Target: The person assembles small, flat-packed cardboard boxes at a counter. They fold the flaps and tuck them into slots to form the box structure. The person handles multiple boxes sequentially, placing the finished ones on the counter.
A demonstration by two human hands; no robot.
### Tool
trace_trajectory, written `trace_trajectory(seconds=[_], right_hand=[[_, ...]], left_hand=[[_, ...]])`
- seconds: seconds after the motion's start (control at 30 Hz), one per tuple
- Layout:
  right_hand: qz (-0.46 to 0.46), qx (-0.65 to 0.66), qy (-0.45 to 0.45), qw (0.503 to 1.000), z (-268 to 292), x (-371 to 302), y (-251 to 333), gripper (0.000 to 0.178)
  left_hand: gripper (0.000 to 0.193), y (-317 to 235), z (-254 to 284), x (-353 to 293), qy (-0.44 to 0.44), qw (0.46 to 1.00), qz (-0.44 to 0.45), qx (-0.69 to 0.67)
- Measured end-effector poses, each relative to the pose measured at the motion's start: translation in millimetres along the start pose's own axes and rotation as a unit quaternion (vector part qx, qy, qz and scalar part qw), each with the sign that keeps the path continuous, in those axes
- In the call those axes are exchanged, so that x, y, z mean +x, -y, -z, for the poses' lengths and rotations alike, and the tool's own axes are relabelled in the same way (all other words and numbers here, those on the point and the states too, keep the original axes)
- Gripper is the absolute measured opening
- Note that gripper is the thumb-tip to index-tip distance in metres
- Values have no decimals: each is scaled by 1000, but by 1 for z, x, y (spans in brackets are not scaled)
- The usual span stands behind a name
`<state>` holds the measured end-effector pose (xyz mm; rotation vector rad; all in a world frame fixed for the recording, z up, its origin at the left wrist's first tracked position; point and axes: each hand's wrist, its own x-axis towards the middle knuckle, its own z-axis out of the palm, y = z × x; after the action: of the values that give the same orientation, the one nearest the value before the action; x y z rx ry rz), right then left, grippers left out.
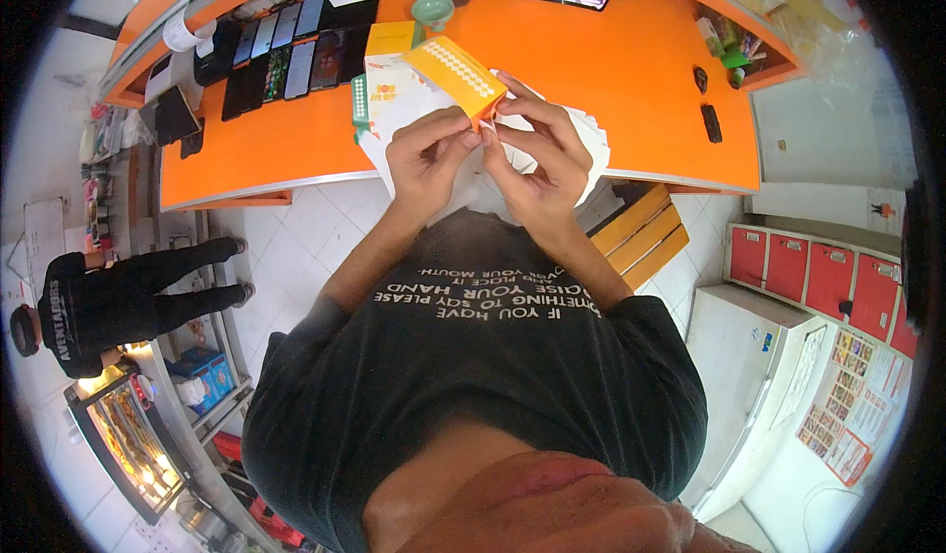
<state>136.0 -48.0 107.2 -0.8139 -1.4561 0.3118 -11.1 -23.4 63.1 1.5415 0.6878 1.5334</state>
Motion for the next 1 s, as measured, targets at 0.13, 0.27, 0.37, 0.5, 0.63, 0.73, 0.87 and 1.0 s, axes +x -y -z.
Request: trace_trajectory(seconds=[0.13, 0.27, 0.37, 0.5, 0.63, 0.73, 0.87, 1.0], right_hand=[[-62, 62, 24, 996, 4, 3, -1, 17], [-32, 43, 7, 999, 2, -15, -21, 27], [8, -101, 42, 994, 3, -14, -14, 31], [13, -103, 114, 988, 9, -18, -24, 38], [-48, -188, 48, 980, 23, -5, -17, 54], [-140, 103, 158, 972, 24, -13, -33, 67], [-111, 144, 273, 945, 12, -19, -23, 78], [-87, 70, 150, 982, 17, -13, -41, 79]], left_hand=[[25, 14, 3, -6, 10, 999, 16, -51], [46, 19, -3, -13, 52, 982, 59, -174], [58, 14, -9, -14, 112, 986, 22, -122], [45, 2, -10, -4, 44, 987, 126, -86], [29, 10, 28, 3, 81, 971, 199, -102], [26, 15, 45, 8, 206, 948, 221, -97], [32, 20, 36, 6, 264, 938, 214, -76], [27, 28, 35, -2, 261, 940, 212, -48]])
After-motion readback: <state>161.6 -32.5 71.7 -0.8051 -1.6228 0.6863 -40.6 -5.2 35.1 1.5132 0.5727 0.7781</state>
